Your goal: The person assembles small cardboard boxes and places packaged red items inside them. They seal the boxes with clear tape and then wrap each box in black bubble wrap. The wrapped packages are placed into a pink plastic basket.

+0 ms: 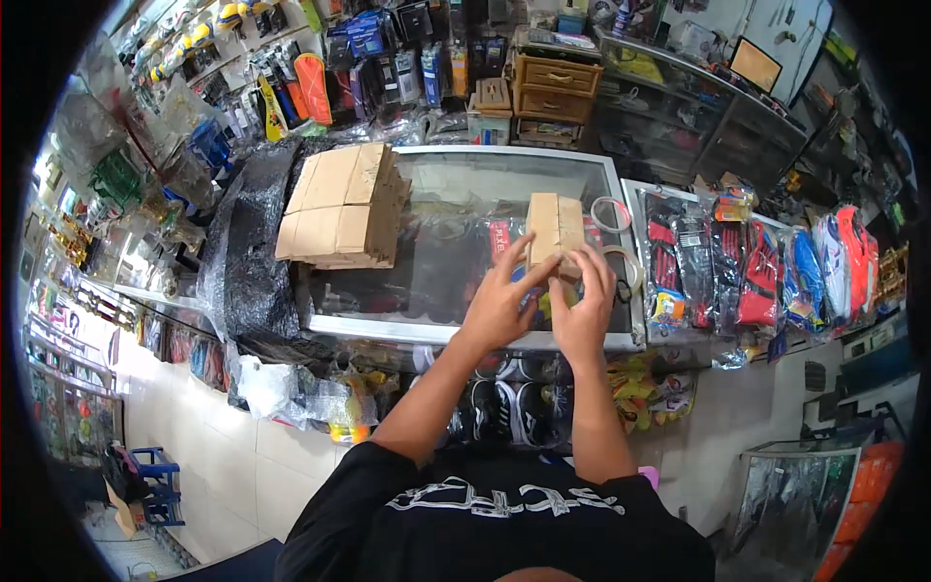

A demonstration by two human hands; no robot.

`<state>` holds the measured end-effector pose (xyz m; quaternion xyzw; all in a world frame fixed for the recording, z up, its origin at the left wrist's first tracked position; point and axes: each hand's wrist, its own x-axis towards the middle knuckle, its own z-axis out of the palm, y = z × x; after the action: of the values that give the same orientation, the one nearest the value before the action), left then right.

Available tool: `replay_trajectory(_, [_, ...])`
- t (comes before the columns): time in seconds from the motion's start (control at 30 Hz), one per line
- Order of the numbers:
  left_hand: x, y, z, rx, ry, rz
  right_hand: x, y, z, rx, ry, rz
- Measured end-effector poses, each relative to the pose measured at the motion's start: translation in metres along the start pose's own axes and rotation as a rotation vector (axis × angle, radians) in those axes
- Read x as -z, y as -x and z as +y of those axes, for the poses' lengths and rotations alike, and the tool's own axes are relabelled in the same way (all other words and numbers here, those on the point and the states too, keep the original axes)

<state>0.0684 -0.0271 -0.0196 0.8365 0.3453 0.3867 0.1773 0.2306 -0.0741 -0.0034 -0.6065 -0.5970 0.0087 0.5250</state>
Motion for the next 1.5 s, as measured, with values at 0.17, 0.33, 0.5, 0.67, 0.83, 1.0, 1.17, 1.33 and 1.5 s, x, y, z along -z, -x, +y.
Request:
replay_trajectory(0.17, [0.019, 0.002, -0.002, -0.095, 0.111, 0.139, -0.010, -0.001, -0.038, 0.078, 0.088, 0.044])
replay_trajectory(0.33, [0.091, 0.017, 0.003, -0.104, 0.189, 0.207, -0.034, -0.010, -0.089, 0.087, -0.149, 0.011])
replay_trajectory(0.5, [0.191, 0.060, -0.019, -0.051, 0.137, 0.410, -0.079, -0.005, -0.136, -0.008, -0.520, -0.140])
replay_trajectory(0.67, [0.265, 0.105, -0.067, 0.133, 0.059, 0.608, -0.143, 0.016, -0.191, 0.009, -0.687, -0.267])
replay_trajectory(0.83, [0.308, 0.146, -0.108, 0.313, -0.040, 0.607, -0.203, 0.034, -0.237, 0.016, -0.801, -0.477])
replay_trajectory(1.0, [0.346, 0.172, -0.151, 0.466, -0.174, 0.567, -0.254, 0.044, -0.272, 0.024, -0.642, -0.603])
replay_trajectory(1.17, [0.368, 0.199, -0.185, 0.682, -0.476, 0.564, -0.285, 0.063, -0.286, 0.177, -0.225, -0.554])
replay_trajectory(1.33, [0.376, 0.214, -0.194, 0.755, -0.564, 0.546, -0.304, 0.071, -0.294, 0.218, -0.143, -0.552])
replay_trajectory(1.5, [0.381, 0.222, -0.211, 0.702, -0.393, 0.559, -0.312, 0.071, -0.310, 0.266, -0.166, -0.548])
